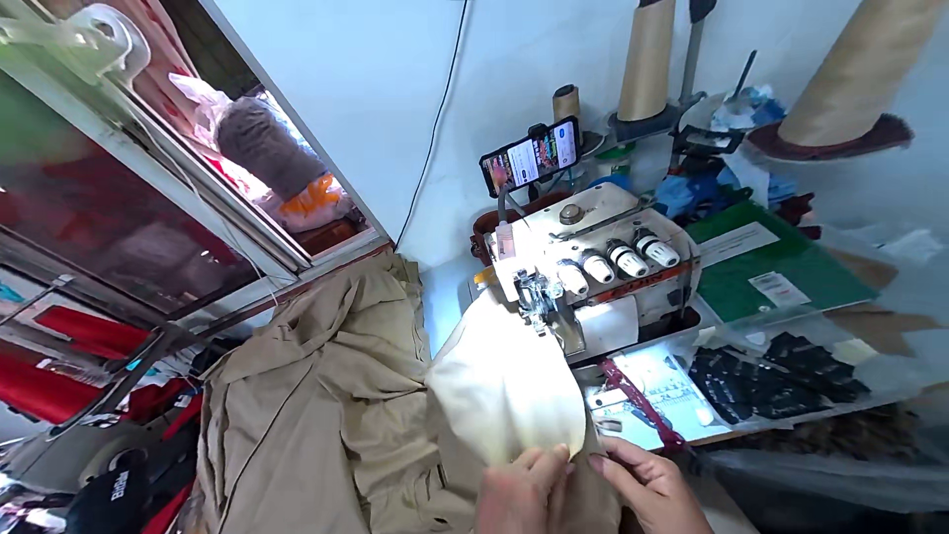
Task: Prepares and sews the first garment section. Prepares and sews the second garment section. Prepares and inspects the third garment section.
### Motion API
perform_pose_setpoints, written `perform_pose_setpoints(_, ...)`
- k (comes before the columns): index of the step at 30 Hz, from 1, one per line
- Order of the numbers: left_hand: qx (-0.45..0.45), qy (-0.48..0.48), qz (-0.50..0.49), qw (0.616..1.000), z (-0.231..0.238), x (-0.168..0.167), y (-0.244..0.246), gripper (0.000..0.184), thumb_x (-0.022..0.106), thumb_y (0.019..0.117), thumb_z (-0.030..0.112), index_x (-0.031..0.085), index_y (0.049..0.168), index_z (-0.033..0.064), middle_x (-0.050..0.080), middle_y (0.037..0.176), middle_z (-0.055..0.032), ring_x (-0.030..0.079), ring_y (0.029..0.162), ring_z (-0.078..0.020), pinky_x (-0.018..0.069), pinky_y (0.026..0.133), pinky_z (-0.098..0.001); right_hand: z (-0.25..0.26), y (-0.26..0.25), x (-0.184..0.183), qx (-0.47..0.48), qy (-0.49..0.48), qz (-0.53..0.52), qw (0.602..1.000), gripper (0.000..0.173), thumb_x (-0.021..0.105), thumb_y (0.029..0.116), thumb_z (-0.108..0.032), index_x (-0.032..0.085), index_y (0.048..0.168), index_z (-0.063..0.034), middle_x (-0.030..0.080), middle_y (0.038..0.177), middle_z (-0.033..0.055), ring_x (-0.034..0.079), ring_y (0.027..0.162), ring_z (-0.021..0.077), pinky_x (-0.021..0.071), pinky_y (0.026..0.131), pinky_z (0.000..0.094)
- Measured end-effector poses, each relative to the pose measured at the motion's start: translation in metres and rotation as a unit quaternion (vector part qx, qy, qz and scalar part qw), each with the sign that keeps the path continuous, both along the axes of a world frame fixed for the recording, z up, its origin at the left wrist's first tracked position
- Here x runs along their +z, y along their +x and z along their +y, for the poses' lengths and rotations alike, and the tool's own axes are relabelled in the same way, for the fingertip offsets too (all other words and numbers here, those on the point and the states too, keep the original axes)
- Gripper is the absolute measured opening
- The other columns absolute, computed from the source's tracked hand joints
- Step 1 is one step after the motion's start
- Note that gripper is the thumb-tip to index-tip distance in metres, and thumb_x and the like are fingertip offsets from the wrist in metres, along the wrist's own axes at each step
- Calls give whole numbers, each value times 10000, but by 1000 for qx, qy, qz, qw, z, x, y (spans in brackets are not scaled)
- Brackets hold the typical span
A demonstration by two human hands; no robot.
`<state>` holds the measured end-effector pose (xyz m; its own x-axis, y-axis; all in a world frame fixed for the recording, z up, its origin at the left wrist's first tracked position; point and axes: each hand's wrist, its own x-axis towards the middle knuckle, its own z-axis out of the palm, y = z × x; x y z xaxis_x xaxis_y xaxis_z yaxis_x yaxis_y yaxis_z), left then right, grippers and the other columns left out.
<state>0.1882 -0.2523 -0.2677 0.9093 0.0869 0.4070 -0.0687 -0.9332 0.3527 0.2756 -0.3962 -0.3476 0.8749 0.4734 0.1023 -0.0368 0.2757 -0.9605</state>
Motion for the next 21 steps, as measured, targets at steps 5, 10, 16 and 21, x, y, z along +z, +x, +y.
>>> perform_pose_setpoints(5,51,85,-12,995,1,14,34,179,624,956,164,786,947,87,739,784,-40,715,638,-169,569,542,-343,23,14,14,-30,21,34,999,181,617,920,-24,760,1030,-10,769,934,12,713,831,36,590,753,199)
perform_pose_setpoints(10,102,104,-15,989,1,26,62,196,613,966,163,782,905,85,710,718,-54,716,656,-200,571,578,-379,42,33,21,-32,32,29,999,181,620,945,-71,777,1017,-17,775,921,41,725,842,66,595,771,217)
perform_pose_setpoints(16,144,82,-64,984,2,3,80,179,645,938,143,799,992,73,699,669,-70,708,612,-228,576,560,-402,51,45,12,-32,22,11,999,187,600,937,-30,780,984,-9,773,886,38,722,800,60,596,737,215)
perform_pose_setpoints(21,63,-48,-84,993,3,-11,36,242,662,957,155,751,1159,54,717,991,-133,713,882,-246,602,757,-387,29,60,-6,-28,-82,-223,971,250,542,1004,-74,694,1013,125,722,949,105,664,888,-4,558,833,204)
